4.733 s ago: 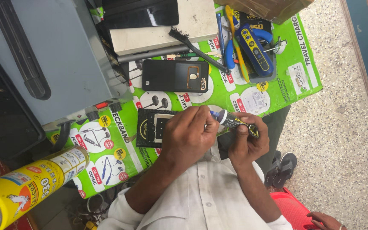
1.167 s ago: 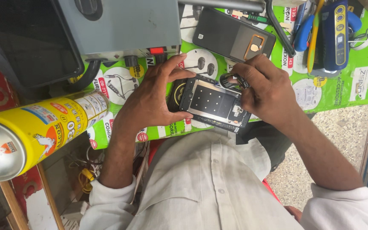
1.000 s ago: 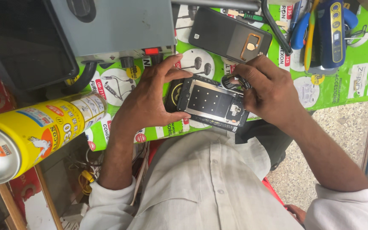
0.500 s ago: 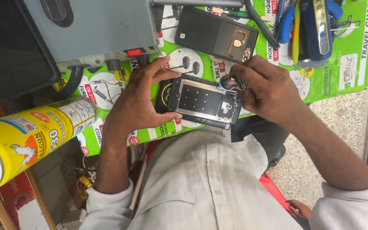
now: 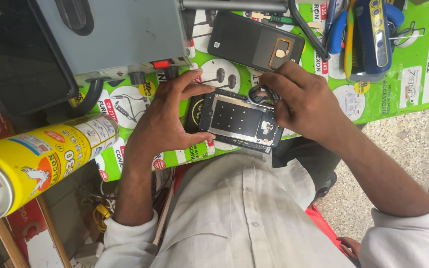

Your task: The person uses a heat gun to warm the back cover of a smartphone, then applies adhesive to the internal frame. They align and press the back cover onto the device, secure it with a rubber band, and test the screen functionality.

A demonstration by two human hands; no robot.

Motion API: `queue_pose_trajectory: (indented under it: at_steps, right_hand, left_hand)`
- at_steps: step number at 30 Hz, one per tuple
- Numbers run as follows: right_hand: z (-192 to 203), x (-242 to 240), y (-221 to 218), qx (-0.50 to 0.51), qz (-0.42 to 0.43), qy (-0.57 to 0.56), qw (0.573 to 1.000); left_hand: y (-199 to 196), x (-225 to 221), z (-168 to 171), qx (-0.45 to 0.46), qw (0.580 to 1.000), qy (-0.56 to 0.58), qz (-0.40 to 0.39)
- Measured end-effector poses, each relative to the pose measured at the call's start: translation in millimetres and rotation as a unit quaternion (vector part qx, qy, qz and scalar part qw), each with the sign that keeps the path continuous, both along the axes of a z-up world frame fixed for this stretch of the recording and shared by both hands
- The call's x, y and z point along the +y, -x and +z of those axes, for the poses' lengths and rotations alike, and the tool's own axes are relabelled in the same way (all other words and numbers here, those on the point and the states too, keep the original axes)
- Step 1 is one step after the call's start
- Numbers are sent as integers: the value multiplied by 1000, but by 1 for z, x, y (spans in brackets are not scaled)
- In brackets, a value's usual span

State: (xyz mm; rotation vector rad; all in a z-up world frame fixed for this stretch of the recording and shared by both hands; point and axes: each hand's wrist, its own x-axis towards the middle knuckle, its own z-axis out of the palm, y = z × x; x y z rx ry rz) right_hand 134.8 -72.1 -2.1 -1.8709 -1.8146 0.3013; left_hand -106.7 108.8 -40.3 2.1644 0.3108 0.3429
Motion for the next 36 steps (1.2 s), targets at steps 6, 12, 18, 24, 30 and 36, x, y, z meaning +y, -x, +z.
queue_pose_trajectory:
  at_steps: [6, 12, 18, 24, 30, 36]
  right_hand:
    - [0, 20, 4, 1, 28, -20, 999]
    - [4, 31, 8, -1, 40, -12, 999]
    - [7, 29, 6, -8, 47, -7, 999]
    - [9, 20, 1, -35, 50, 2, 998]
    - [13, 6, -7, -45, 42, 14, 998]
    - [15, -4, -10, -66, 25, 32, 997]
  left_hand:
    - [0, 0, 0, 5, 1000, 0, 2]
    - [0, 0, 1, 25, 1000, 9, 10]
    - [0, 0, 0, 29, 999, 9, 10]
    - [1, 0, 0, 22, 1000, 14, 8]
    - [-1, 4, -2, 23, 999, -8, -21]
    - [-1, 3, -4, 12, 1000, -13, -16]
